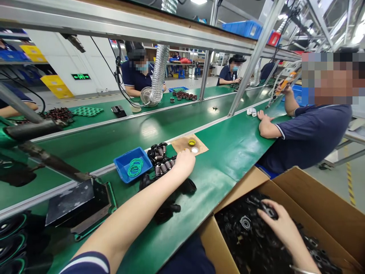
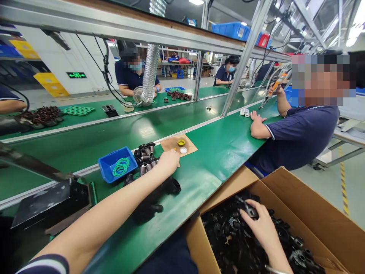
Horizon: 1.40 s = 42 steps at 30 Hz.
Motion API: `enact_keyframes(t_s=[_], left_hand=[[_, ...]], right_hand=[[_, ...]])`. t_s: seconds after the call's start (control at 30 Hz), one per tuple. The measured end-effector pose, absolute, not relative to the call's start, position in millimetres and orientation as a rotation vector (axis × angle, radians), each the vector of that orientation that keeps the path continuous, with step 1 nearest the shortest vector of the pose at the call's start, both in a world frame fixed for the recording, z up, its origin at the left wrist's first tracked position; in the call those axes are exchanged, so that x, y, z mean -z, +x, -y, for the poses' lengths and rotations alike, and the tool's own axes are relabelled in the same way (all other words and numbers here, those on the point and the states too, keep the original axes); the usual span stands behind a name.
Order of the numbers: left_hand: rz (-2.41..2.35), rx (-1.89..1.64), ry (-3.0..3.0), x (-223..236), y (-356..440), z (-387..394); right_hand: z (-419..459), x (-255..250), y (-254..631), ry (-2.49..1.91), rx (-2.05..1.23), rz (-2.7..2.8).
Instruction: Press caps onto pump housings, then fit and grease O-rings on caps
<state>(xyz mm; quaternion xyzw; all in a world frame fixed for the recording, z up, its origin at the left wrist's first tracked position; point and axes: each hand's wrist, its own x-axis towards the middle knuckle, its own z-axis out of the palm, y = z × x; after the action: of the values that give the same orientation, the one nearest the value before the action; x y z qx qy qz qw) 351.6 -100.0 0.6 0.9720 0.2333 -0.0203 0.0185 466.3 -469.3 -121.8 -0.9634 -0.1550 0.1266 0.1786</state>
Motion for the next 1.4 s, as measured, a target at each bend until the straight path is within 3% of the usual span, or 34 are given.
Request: enact_keyframes(t_s=[0.1,0.2,0.27,0.43,0.77,1.03,1.13,1.3,1.4], left_hand=[[-0.686,-0.097,3.038,-20.3,302.1,94.5],[-0.646,-0.456,2.966,-17.0,232.3,91.8],[-0.639,-0.705,2.829,1.4,183.8,93.3],[-0.855,-0.650,2.549,68.3,109.5,110.3],[-0.771,-0.695,2.430,105.5,128.6,137.2],[-0.765,-0.797,2.373,114.5,133.5,137.9],[-0.744,-0.809,2.376,112.7,131.1,138.5],[-0.638,-0.873,2.459,106.2,109.8,141.7],[-0.739,-0.941,2.540,94.3,77.6,144.1]], right_hand=[[425.7,72.7,452.8,-2.327,-0.081,0.774],[358.3,53.6,427.9,-1.997,-0.029,1.097],[317.0,57.1,414.9,-1.918,-0.075,1.211],[256.0,81.1,401.8,-1.792,-0.123,1.343],[263.9,95.1,383.7,-1.832,0.165,1.012],[272.7,111.1,375.8,-1.856,-0.087,1.141],[268.9,105.0,385.2,-1.815,-0.150,1.110],[271.8,87.7,376.0,-1.665,0.027,0.782],[272.3,61.3,356.6,-1.415,-0.130,0.686]])
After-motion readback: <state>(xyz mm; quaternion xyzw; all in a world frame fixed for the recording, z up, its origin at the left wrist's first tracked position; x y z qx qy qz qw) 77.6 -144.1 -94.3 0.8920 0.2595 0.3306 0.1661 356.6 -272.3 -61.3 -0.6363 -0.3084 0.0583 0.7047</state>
